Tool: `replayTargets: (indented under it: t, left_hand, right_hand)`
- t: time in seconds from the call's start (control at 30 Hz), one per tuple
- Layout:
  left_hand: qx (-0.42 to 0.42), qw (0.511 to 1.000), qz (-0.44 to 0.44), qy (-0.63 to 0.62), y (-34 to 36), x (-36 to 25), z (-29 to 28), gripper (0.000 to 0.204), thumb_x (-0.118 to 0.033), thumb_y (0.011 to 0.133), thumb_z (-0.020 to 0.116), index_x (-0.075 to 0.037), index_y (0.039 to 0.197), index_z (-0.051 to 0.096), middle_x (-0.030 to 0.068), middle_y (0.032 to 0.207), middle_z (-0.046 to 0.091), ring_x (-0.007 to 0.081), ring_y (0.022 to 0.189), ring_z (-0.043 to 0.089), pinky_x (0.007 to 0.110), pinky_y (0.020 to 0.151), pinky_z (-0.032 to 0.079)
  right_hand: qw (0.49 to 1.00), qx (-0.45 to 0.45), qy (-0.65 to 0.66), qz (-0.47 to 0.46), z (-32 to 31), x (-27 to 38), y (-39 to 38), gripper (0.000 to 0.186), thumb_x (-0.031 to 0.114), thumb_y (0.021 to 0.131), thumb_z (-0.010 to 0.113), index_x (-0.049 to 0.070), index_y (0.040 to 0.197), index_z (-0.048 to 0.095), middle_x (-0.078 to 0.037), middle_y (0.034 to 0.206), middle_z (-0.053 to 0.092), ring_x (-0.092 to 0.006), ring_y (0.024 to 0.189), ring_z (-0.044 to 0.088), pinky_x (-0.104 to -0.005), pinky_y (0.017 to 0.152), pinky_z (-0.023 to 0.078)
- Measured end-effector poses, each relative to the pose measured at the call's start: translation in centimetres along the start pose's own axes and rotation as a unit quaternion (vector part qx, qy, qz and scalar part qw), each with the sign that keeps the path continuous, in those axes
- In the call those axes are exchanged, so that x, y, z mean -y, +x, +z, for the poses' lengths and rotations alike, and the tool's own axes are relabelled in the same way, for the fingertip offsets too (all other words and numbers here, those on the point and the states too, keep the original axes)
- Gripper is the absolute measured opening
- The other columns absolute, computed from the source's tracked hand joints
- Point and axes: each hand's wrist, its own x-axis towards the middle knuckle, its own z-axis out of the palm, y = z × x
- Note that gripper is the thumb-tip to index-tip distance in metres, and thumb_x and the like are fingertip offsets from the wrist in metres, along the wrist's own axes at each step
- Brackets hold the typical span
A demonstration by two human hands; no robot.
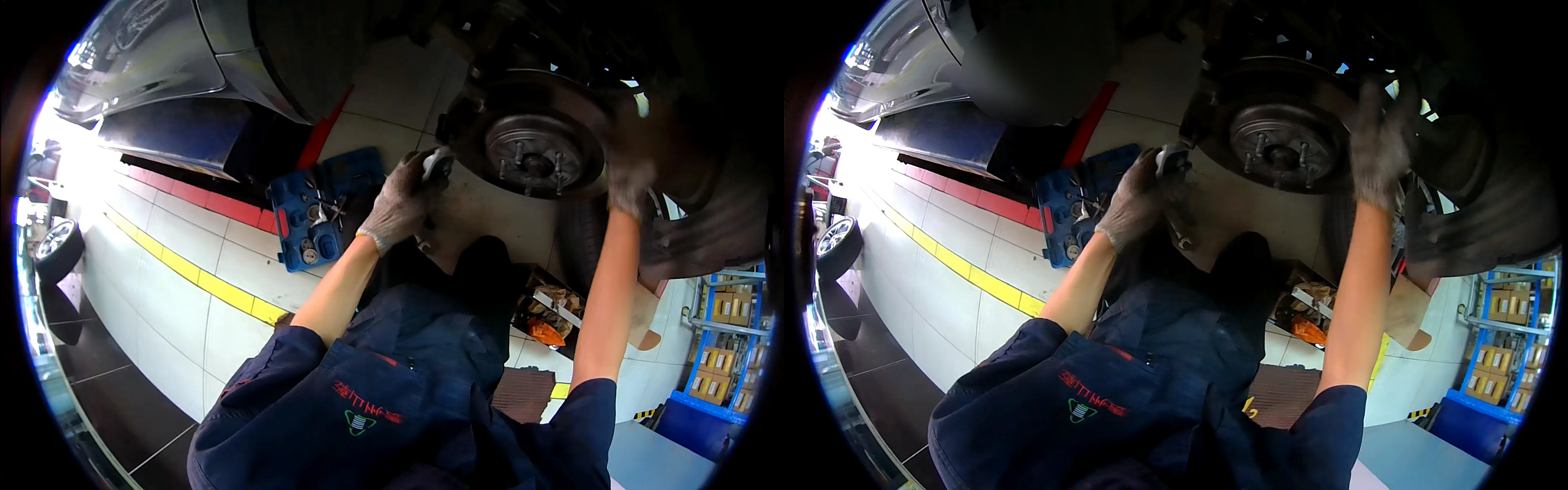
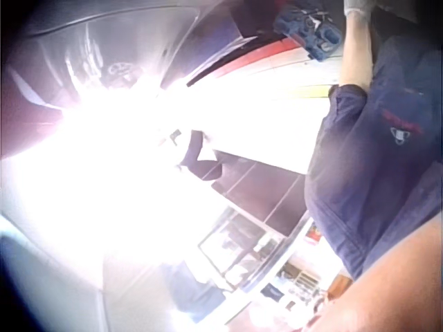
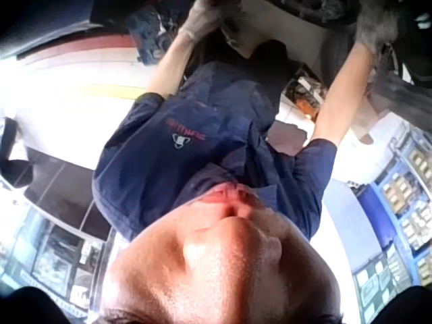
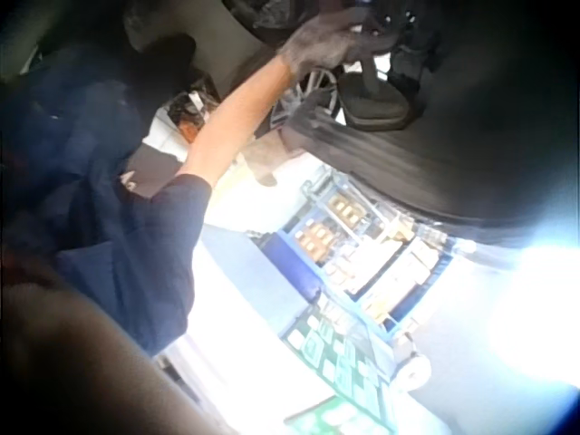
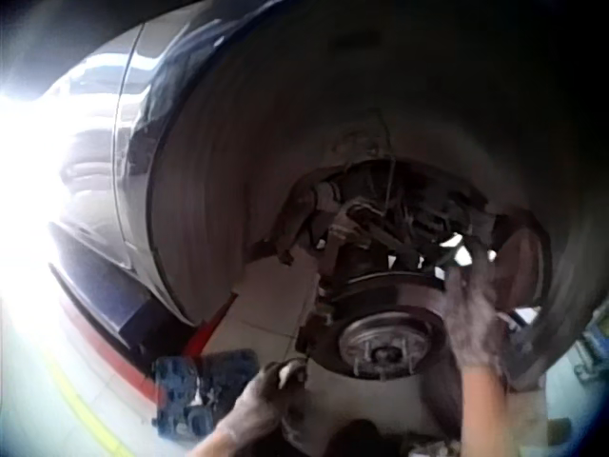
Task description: The person puts on gloves and works on a car's brake assembly. They handle brake components, use tools from a blue case, and wipe parts with a cloth.
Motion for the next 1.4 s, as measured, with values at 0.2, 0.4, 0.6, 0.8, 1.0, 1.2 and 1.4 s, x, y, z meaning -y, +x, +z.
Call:
replayTargets:
  t: [0.2, 0.4, 0.6, 0.8, 1.0, 1.2, 1.4]
  left_hand:
    - [-0.094, 0.970, 0.114, 0.191, 4.4, -2.6, -0.5, 0.036, -0.017, 0.086, 0.065, 0.000, 0.118, 0.060, 0.0178, 0.107, 0.066, 0.0251, 0.099, 0.065, 0.033, 0.086, 0.049]
    - [-0.127, 0.970, 0.107, 0.177, 6.9, -1.5, 0.9, 0.038, -0.017, 0.082, 0.069, -0.003, 0.116, 0.061, 0.0158, 0.105, 0.066, 0.0267, 0.095, 0.065, 0.033, 0.082, 0.050]
    - [-0.180, 0.906, 0.190, 0.332, 7.4, -0.9, 1.2, 0.045, -0.025, 0.080, 0.070, -0.007, 0.120, 0.058, 0.0186, 0.096, 0.065, 0.0378, 0.093, 0.064, 0.044, 0.079, 0.052]
    - [-0.171, 0.906, 0.222, 0.318, 7.9, -1.0, 1.0, 0.041, -0.020, 0.081, 0.070, -0.007, 0.119, 0.060, 0.0190, 0.102, 0.066, 0.0367, 0.095, 0.064, 0.043, 0.082, 0.052]
    - [-0.132, 0.935, 0.205, 0.257, 8.4, -1.1, -0.3, 0.041, -0.013, 0.080, 0.070, -0.007, 0.120, 0.061, 0.0173, 0.108, 0.067, 0.0304, 0.098, 0.067, 0.037, 0.083, 0.054]
    - [-0.137, 0.919, 0.215, 0.300, 8.0, -1.6, 0.6, 0.038, -0.013, 0.082, 0.069, -0.007, 0.119, 0.061, 0.0160, 0.108, 0.067, 0.0301, 0.096, 0.067, 0.036, 0.081, 0.054]
    - [-0.138, 0.937, 0.209, 0.244, 8.0, -1.0, 0.7, 0.039, -0.013, 0.081, 0.069, -0.003, 0.118, 0.061, 0.0130, 0.115, 0.065, 0.0225, 0.102, 0.064, 0.031, 0.084, 0.051]
  right_hand:
    - [0.931, 0.022, 0.308, 0.193, -2.0, 3.2, 2.8, 0.048, 0.051, 0.096, 0.039, 0.018, 0.126, 0.057, -0.018, 0.110, 0.066, -0.0375, 0.093, 0.066, -0.0456, 0.078, 0.053]
    - [0.927, 0.043, 0.293, 0.232, -1.9, 3.7, 2.7, 0.054, 0.055, 0.095, 0.036, 0.017, 0.118, 0.065, -0.013, 0.105, 0.069, -0.0385, 0.095, 0.065, -0.0468, 0.082, 0.052]
    - [0.930, -0.012, 0.290, 0.226, -0.8, 3.5, 2.4, 0.053, 0.056, 0.095, 0.036, 0.017, 0.113, 0.068, -0.012, 0.101, 0.070, -0.0357, 0.092, 0.066, -0.0450, 0.081, 0.052]
    - [0.939, -0.090, 0.270, 0.192, 0.5, 3.4, 2.2, 0.050, 0.055, 0.095, 0.037, 0.018, 0.103, 0.070, -0.010, 0.090, 0.071, -0.0333, 0.078, 0.067, -0.0414, 0.068, 0.054]
    - [0.944, -0.103, 0.257, 0.180, 0.2, 3.3, 1.8, 0.040, 0.044, 0.094, 0.046, 0.012, 0.102, 0.068, -0.016, 0.082, 0.068, -0.0357, 0.071, 0.066, -0.0441, 0.063, 0.053]
    - [0.919, -0.122, 0.326, 0.182, -3.6, 3.6, 2.1, 0.030, 0.029, 0.094, 0.051, 0.004, 0.099, 0.065, -0.021, 0.086, 0.067, -0.0384, 0.078, 0.064, -0.0479, 0.070, 0.051]
    - [0.911, -0.123, 0.347, 0.186, -3.8, 3.8, 2.3, 0.027, 0.030, 0.093, 0.052, 0.006, 0.096, 0.065, -0.019, 0.076, 0.065, -0.0380, 0.070, 0.063, -0.0477, 0.064, 0.051]
